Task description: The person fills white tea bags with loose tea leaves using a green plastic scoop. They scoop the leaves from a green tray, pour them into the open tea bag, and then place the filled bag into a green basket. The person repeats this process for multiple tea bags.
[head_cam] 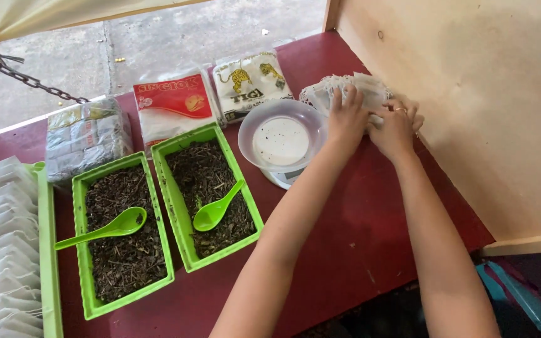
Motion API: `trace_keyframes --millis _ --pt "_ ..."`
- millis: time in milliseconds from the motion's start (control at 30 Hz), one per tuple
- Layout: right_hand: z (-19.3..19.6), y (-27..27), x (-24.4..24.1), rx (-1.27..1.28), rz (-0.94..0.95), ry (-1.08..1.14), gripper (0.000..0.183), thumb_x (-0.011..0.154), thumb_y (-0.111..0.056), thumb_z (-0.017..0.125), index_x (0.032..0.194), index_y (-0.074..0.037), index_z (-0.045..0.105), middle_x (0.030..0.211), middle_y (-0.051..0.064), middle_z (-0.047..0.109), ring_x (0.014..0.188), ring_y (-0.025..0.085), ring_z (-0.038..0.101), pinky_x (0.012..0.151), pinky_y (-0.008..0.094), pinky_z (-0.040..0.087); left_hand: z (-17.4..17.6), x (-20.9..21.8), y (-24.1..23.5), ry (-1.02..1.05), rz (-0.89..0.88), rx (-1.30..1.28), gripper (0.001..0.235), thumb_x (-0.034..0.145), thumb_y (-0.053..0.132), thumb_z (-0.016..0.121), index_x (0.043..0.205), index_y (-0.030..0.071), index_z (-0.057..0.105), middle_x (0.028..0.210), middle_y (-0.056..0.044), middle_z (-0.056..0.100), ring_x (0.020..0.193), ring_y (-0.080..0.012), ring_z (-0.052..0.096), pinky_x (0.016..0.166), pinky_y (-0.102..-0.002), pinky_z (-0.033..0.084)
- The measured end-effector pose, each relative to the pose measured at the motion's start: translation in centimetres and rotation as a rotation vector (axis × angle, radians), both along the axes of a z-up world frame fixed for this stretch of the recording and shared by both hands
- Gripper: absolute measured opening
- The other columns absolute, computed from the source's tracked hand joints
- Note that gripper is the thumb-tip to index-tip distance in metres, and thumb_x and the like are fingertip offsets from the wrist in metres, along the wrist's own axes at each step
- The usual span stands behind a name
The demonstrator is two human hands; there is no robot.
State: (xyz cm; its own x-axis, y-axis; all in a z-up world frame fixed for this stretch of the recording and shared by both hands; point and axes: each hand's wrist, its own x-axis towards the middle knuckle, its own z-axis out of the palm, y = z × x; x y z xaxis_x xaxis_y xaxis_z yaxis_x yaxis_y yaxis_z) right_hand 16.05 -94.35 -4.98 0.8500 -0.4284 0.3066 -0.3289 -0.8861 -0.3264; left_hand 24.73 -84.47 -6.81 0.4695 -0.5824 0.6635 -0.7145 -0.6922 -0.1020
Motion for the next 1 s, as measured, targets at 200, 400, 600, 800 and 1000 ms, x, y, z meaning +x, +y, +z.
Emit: trace_keyframes --millis 200,400,600,800,1000 --pt "-0.8 0.0 0.6 -0.187 -0.022 -0.07 0.007 0.087 -0.024 0.076 0.091 -0.028 0.079 0.123 0.003 0.066 0.124 0.033 0.044 0.095 0.055 0.03 0.9 -1.4 -0.2 -0.036 0.051 0.065 0.024 0.086 0.043 0.069 0.087 0.022 0.08 0.111 -0.008 0.064 0.127 -0.0315 0.042 0.114 -0.056 0.024" --pt "-0.1 -0.2 0.2 -0.116 -0.009 -0.122 0.012 0.092 -0.018 0.071 0.092 -0.027 0.078 0.128 -0.002 0.067 0.123 0.032 0.045 0.09 0.054 0.028 1.6 -1.1 -0.6 0.017 0.054 -0.043 0.018 0.08 0.036 0.07 0.077 0.019 0.076 0.105 -0.009 0.06 0.126 -0.0328 0.041 0.112 -0.061 0.022" --pt "1.7 0.4 0.5 -0.031 -0.062 -0.196 0.01 0.1 -0.03 0.075 0.103 -0.02 0.078 0.114 0.001 0.07 0.121 0.028 0.044 0.089 0.052 0.023 2.5 -0.8 0.4 0.144 0.077 -0.106 0.016 0.086 0.027 0.068 0.073 0.021 0.077 0.108 -0.003 0.058 0.128 -0.0263 0.041 0.111 -0.057 0.02" --pt "2.3 0.3 1.0 0.148 -0.069 -0.337 0.008 0.087 -0.025 0.082 0.09 -0.029 0.075 0.11 -0.006 0.058 0.119 0.025 0.044 0.096 0.056 0.029 5.6 -1.6 2.5 0.545 0.105 -0.265 0.033 0.085 0.047 0.071 0.094 0.016 0.076 0.12 -0.009 0.054 0.135 -0.0333 0.033 0.107 -0.064 0.022" --pt "3.9 2.0 1.0 0.242 0.03 -0.347 0.009 0.094 -0.023 0.079 0.101 -0.029 0.077 0.115 -0.001 0.054 0.119 0.028 0.043 0.097 0.058 0.035 4.3 0.3 1.7 0.871 0.075 -0.519 0.031 0.087 0.05 0.069 0.096 0.021 0.073 0.123 -0.005 0.049 0.135 -0.0368 0.03 0.1 -0.069 0.028"
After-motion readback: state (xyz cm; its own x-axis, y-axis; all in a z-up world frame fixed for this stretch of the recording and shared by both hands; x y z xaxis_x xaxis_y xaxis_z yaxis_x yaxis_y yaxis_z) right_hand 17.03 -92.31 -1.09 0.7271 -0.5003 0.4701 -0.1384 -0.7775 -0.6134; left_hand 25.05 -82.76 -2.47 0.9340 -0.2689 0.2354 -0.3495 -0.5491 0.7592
